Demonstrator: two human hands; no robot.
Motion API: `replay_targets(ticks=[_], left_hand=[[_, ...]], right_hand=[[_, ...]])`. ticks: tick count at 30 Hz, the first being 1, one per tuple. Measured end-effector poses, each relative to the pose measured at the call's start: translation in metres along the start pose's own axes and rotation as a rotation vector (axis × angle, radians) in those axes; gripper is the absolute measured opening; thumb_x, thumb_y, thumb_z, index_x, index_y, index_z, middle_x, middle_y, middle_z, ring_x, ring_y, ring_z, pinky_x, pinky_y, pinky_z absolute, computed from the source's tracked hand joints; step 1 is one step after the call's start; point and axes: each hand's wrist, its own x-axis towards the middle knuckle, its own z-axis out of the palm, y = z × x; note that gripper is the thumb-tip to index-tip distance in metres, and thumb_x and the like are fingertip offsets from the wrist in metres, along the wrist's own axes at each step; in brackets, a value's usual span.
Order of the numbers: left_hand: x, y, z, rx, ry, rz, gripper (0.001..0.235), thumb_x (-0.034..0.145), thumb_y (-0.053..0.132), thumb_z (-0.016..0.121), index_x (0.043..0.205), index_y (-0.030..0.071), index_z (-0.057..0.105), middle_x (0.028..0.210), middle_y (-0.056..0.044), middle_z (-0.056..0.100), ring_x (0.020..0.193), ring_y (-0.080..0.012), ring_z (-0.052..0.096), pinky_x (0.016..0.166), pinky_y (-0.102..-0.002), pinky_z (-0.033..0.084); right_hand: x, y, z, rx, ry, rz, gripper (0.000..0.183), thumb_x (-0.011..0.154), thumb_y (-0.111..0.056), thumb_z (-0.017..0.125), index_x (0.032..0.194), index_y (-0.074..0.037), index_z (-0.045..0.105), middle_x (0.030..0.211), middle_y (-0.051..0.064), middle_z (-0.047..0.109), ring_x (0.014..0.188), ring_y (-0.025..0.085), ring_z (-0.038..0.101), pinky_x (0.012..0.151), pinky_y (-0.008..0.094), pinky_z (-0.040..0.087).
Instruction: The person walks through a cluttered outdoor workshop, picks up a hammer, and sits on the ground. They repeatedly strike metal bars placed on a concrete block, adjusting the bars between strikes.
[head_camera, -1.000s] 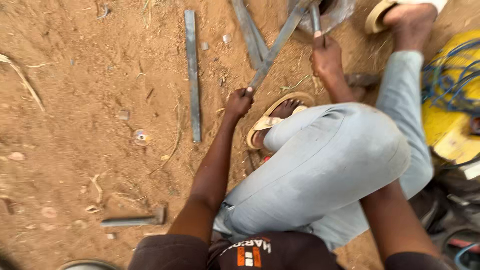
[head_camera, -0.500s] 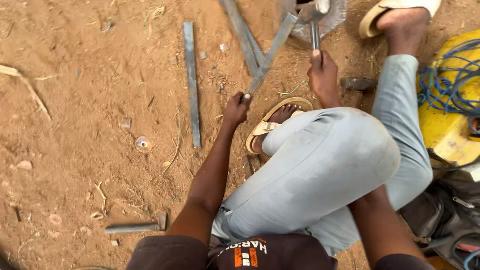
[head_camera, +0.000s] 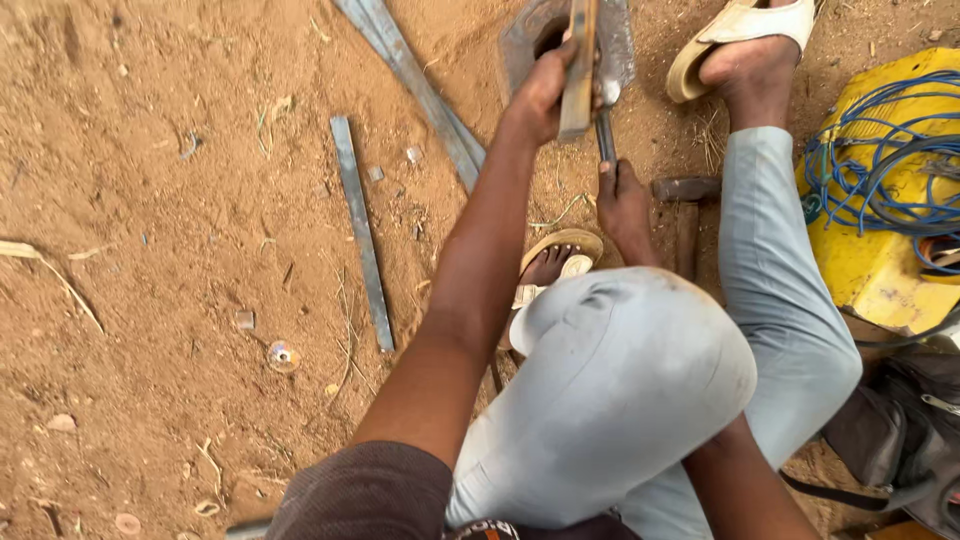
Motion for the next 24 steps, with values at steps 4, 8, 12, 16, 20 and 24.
replay_targets(ticks=[4,8,12,16,20,24], left_hand=[[0.024,-0.001,0.016,-0.17,-0.075,0.165,0.048,0.106,0.043,0.033,0.096,0.004,0.057,0.064,-0.004,0.051,0.047,-0.0158,0.046,0.044,-0.032,0.046],[0.058,0.001,0.017,-0.34,-0.18,0.282,0.046,0.106,0.043,0.04,0.088,0.003,0.054,0.059,-0.003,0.046,0.04,-0.0121,0.038,0.035,-0.029,0.031],[0.069,0.01,0.02,-0.479,-0.289,0.342,0.038,0.109,0.034,0.048,0.084,0.006,0.049,0.059,-0.002,0.043,0.04,-0.0105,0.035,0.035,-0.029,0.027],[0.056,0.017,0.023,-0.461,-0.127,0.263,0.036,0.105,0.036,0.05,0.094,0.002,0.056,0.063,-0.007,0.05,0.043,-0.0111,0.039,0.039,-0.027,0.03],[0.034,0.028,0.018,-0.264,-0.121,0.24,0.039,0.104,0.035,0.052,0.094,-0.002,0.057,0.067,-0.011,0.058,0.05,-0.0178,0.056,0.042,-0.032,0.046],[0.01,0.012,-0.009,0.115,0.03,0.024,0.031,0.101,0.03,0.051,0.096,0.001,0.061,0.075,-0.014,0.07,0.057,-0.0229,0.07,0.054,-0.039,0.064]], right_hand=[[-0.006,0.003,0.003,0.1,0.043,-0.048,0.039,0.113,-0.037,0.046,0.098,-0.001,0.053,0.071,0.014,0.058,0.06,0.022,0.057,0.055,0.043,0.044],[-0.006,0.008,0.005,0.08,0.031,-0.09,0.038,0.113,-0.036,0.047,0.099,-0.001,0.052,0.071,0.014,0.057,0.06,0.021,0.054,0.055,0.042,0.043],[-0.004,0.009,0.006,0.112,0.032,-0.052,0.037,0.112,-0.035,0.048,0.099,0.0,0.052,0.071,0.011,0.055,0.06,0.018,0.052,0.054,0.04,0.042],[-0.005,0.014,0.007,0.154,0.007,-0.03,0.036,0.112,-0.035,0.048,0.1,-0.001,0.053,0.07,0.007,0.053,0.061,0.015,0.051,0.053,0.038,0.042],[-0.005,0.014,0.008,0.187,0.012,-0.039,0.037,0.112,-0.036,0.049,0.103,-0.001,0.057,0.072,0.004,0.055,0.061,0.012,0.052,0.053,0.035,0.042],[-0.006,0.011,0.001,0.23,-0.018,-0.02,0.038,0.111,-0.038,0.048,0.11,-0.002,0.061,0.07,0.001,0.053,0.058,0.01,0.05,0.05,0.033,0.04]])
